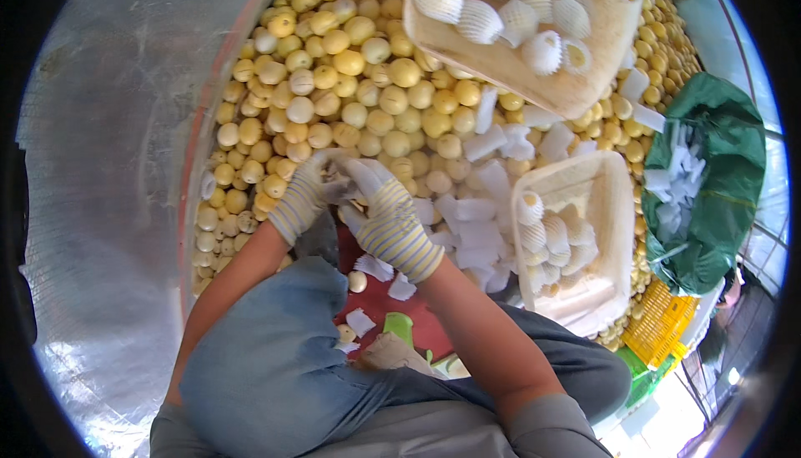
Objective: The person repeatedly picks small yellow fruits from a large pile, wraps each one in a white foam net, and places the wrapped fruit into a nearby container. The process is continuous and repetitive throughout the clip.
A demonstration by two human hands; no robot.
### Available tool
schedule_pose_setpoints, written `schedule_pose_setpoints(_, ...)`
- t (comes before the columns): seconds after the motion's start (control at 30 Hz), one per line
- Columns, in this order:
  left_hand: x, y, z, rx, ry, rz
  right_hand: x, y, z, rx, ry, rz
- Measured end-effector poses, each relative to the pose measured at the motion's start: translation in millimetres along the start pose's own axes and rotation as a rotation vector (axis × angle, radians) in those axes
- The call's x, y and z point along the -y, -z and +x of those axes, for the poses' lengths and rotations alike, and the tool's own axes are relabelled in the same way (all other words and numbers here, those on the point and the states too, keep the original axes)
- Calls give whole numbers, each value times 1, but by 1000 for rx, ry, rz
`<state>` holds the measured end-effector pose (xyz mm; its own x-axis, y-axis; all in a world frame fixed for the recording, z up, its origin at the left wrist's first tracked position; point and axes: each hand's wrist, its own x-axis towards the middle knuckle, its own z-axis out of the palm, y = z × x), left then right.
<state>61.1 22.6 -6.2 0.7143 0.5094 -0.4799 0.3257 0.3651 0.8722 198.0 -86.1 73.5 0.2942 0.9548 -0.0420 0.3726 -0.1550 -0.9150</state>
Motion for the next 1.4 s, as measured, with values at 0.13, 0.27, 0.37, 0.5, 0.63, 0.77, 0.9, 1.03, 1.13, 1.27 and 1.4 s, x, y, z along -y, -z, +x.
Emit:
schedule_pose_setpoints(0.13,-14,-16,-13,249,198,-296,-24,15,-15,194,67,-319)
schedule_pose_setpoints(0.27,-15,-16,-12,418,234,-405,-22,61,-32,258,-143,-411)
schedule_pose_setpoints(0.37,2,0,-7,357,282,-458,-8,137,-40,289,-524,-616)
schedule_pose_setpoints(0.5,11,3,-10,249,317,-338,-23,236,-72,569,-857,-967)
schedule_pose_setpoints(0.63,13,-5,-10,269,376,-344,-72,277,-108,246,-762,-1081)
schedule_pose_setpoints(0.77,22,5,-12,235,344,-378,-72,178,-37,62,-111,-1017)
schedule_pose_setpoints(0.9,10,-4,-3,252,202,-320,-129,149,-7,117,7,-1283)
schedule_pose_setpoints(1.03,-6,-7,-7,149,167,-263,-125,142,8,108,-134,-1267)
schedule_pose_setpoints(1.13,-10,-11,-9,64,-12,-168,-91,119,2,78,-216,-960)
schedule_pose_setpoints(1.27,-27,-24,-4,175,-204,81,-49,69,-15,138,-213,-515)
schedule_pose_setpoints(1.4,-29,-27,-7,105,-182,184,-26,34,-13,101,-320,-270)
